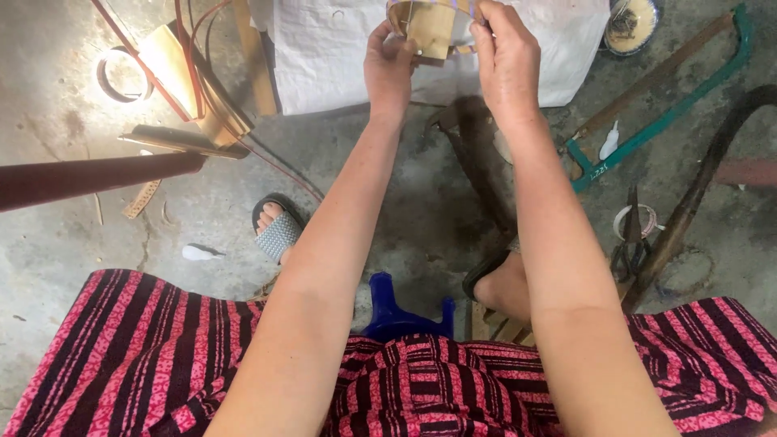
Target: Assembling an instrument body by nailing a decorative strip onto a wooden component using a hammer.
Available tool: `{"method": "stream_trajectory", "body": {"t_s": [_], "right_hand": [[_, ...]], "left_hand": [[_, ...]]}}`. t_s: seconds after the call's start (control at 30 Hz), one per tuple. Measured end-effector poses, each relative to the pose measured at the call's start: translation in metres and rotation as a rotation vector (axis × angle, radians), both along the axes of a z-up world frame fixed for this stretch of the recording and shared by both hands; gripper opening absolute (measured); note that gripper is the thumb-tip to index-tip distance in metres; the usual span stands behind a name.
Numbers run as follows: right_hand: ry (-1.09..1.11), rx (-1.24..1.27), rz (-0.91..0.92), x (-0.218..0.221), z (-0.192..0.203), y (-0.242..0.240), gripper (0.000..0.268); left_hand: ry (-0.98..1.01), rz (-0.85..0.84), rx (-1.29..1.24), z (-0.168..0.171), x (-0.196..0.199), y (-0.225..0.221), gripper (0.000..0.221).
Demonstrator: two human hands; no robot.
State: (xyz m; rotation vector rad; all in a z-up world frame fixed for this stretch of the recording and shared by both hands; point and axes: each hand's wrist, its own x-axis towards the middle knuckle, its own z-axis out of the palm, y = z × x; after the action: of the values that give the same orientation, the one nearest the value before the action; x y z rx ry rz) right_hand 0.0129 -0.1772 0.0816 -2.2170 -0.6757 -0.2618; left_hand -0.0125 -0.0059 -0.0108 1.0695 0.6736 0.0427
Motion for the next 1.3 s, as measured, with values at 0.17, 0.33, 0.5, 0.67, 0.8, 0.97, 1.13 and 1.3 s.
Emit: {"method": "stream_trajectory", "body": {"t_s": [0.17,0.33,0.5,0.67,0.8,0.97,1.13,1.3], "right_hand": [[0.041,-0.070,0.012,0.007,-0.006,-0.003,0.029],[-0.022,-0.163,0.052,0.010,-0.002,0.000,0.027],[0.050,-0.147,-0.055,-0.002,0.015,0.009,0.046],[-0.270,-0.079,0.025,-0.030,0.027,0.035,0.008],[0.021,-0.396,0.034,-0.014,-0.047,0.034,0.042],[0.006,-0.453,0.043,0.004,-0.081,0.035,0.038],[0.005,-0.398,0.071,0.004,-0.077,0.035,0.029],[0.061,-0.380,0.047,0.003,-0.069,0.037,0.031]], "left_hand": [[0.168,-0.109,0.352,0.016,0.003,-0.008,0.039],[0.201,-0.180,0.442,0.003,0.010,-0.001,0.014],[0.249,-0.240,0.386,-0.001,0.016,0.008,0.010],[0.260,-0.313,0.412,0.013,0.016,0.012,0.014],[0.233,-0.379,0.506,0.013,0.013,0.016,0.016],[0.280,-0.540,0.566,0.021,0.009,0.022,0.037],[0.076,-0.496,0.777,0.064,0.027,0.044,0.061],[0.043,-0.623,0.847,0.062,0.056,0.043,0.036]]}}
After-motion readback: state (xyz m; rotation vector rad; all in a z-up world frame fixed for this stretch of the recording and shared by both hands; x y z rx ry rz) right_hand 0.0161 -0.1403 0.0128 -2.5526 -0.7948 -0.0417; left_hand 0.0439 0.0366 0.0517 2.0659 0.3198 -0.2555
